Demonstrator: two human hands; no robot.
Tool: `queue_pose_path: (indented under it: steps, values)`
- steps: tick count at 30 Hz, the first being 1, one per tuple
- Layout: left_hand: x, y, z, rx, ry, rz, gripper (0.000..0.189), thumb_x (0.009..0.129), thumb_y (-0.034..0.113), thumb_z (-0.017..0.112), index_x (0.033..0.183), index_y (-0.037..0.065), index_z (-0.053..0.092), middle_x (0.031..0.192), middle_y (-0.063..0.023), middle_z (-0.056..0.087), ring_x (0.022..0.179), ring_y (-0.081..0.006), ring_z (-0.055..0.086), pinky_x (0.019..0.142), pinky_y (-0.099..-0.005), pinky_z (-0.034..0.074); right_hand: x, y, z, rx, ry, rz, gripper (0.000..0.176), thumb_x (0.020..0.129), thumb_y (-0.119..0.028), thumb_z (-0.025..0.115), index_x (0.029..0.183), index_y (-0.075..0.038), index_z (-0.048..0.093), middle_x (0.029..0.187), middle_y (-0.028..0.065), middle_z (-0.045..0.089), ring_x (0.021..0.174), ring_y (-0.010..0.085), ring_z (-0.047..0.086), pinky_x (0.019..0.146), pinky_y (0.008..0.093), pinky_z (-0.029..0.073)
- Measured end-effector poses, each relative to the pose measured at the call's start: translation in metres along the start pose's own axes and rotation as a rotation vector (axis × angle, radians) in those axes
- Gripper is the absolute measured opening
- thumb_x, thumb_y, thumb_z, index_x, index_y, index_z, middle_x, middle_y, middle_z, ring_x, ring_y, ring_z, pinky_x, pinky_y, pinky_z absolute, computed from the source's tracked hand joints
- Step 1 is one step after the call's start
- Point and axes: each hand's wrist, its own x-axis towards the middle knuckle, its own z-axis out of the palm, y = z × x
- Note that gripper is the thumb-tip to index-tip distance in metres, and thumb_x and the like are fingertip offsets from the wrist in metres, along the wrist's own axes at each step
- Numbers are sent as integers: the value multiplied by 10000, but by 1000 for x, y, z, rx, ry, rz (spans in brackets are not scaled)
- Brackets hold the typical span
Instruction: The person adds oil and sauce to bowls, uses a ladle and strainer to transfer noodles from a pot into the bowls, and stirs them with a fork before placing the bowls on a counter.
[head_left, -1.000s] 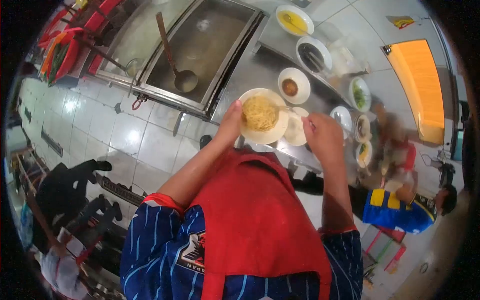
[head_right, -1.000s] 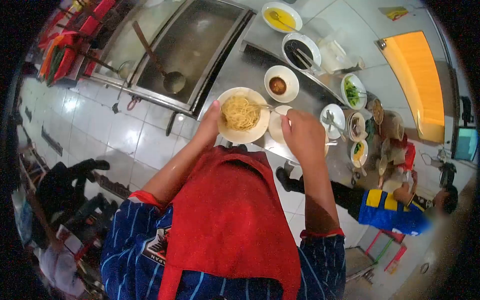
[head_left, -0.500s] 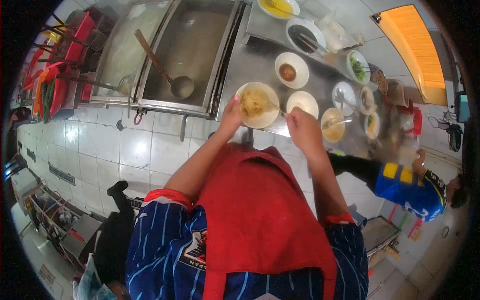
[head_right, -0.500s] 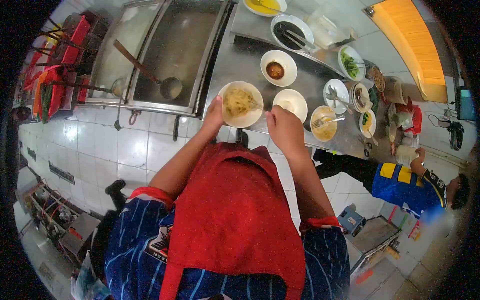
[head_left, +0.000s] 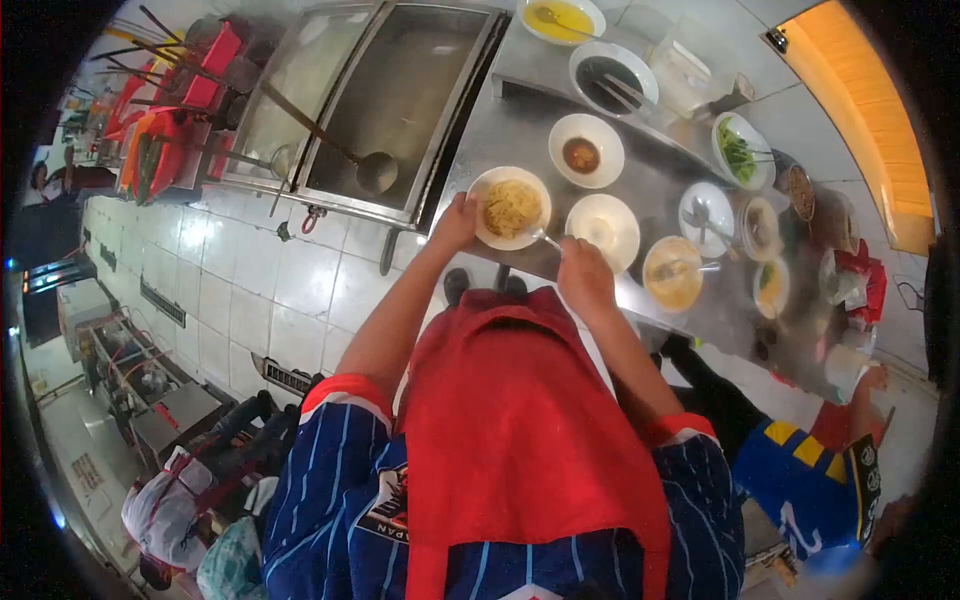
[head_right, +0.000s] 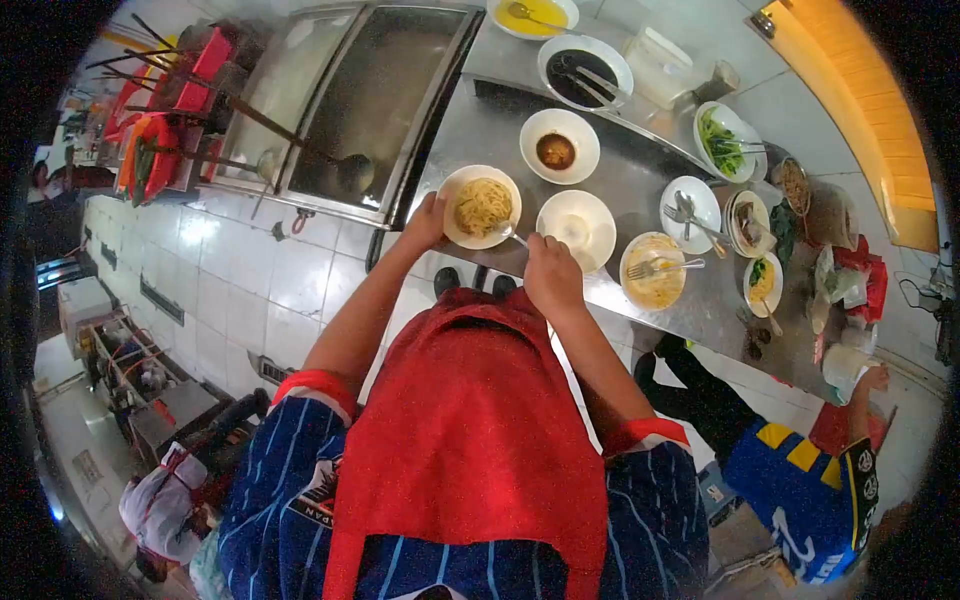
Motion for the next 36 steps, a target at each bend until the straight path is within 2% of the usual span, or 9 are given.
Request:
queue_pose_path:
  steps: [6, 14, 19, 21, 24, 29, 31, 34, 36]
  values:
    - [-36, 10, -12, -781, -290, -327, 581, 1012, 508, 355, 1411, 88, 309, 1059, -170, 624, 900, -253, 665, 741, -400, 570, 37, 10, 5, 334, -178, 184, 144, 891, -108, 507, 974, -15, 578, 917, 239, 653, 883, 427, 632, 786, 515, 492]
    - [-135, -35, 6, -598, -197, -286, 407, 995, 372, 523, 1286, 88, 497, 1040, -95, 638, 896, -193, 619, 807, -349, 519, 143, -17, -60, -190, -600, -62, 246, 749, -123, 650, 961, -13, 710, 984, 206, 702, 931, 351, 690, 801, 438, 547]
    - [-193, -60, 51, -390, -346, -223, 445, 968, 390, 529, 1229, 39, 617, 1164, -167, 662, 1077, -268, 616, 915, -358, 476, 166, -72, -114, -382, -604, -195, 229, 720, -138, 683, 915, -31, 736, 972, 186, 714, 920, 337, 698, 798, 411, 556]
    - [-193, -78, 59, -132, -669, -145, 517, 964, 472, 477, 1300, 97, 596, 1293, -155, 611, 1203, -281, 562, 1001, -377, 433, 164, -86, -129, -429, -572, -193, 240, 717, -136, 681, 928, -35, 736, 973, 192, 711, 918, 326, 701, 783, 403, 558]
    - [-184, -148, 104, -174, -701, -173, 571, 959, 526, 430, 1362, 140, 552, 1385, -129, 549, 1291, -297, 493, 1065, -377, 382, 156, -83, -128, -417, -495, -198, 223, 735, -125, 647, 919, -34, 734, 955, 195, 710, 898, 327, 702, 767, 407, 558]
    - [-207, -129, 37, -253, -483, -260, 632, 938, 575, 447, 1366, 120, 545, 1402, -152, 526, 1304, -305, 480, 1084, -378, 367, 149, -45, -82, -382, -456, -153, 194, 758, -103, 611, 893, -26, 728, 948, 208, 702, 893, 357, 690, 777, 437, 547]
    - [-212, -172, 36, -253, -409, -536, 749, 893, 637, 482, 1355, 50, 536, 1405, -190, 510, 1313, -310, 470, 1085, -379, 365, 135, -39, -74, -340, -398, -114, 213, 799, -105, 567, 919, -10, 715, 967, 224, 693, 931, 378, 675, 819, 462, 528]
    - [-196, -216, -14, -97, -828, -599, 889, 828, 711, 523, 1336, -19, 525, 1364, -228, 534, 1289, -328, 495, 1068, -378, 382, 132, -32, -68, -223, -433, 37, 219, 825, -117, 534, 920, 6, 687, 979, 240, 678, 945, 401, 657, 827, 474, 517]
    - [-195, -248, -45, 45, -616, -519, 817, 853, 660, 535, 1310, -17, 548, 1302, -223, 579, 1237, -332, 538, 1044, -386, 408, 120, -23, -50, -190, -373, 39, 210, 837, -126, 525, 914, 9, 666, 983, 252, 666, 945, 417, 645, 821, 484, 510]
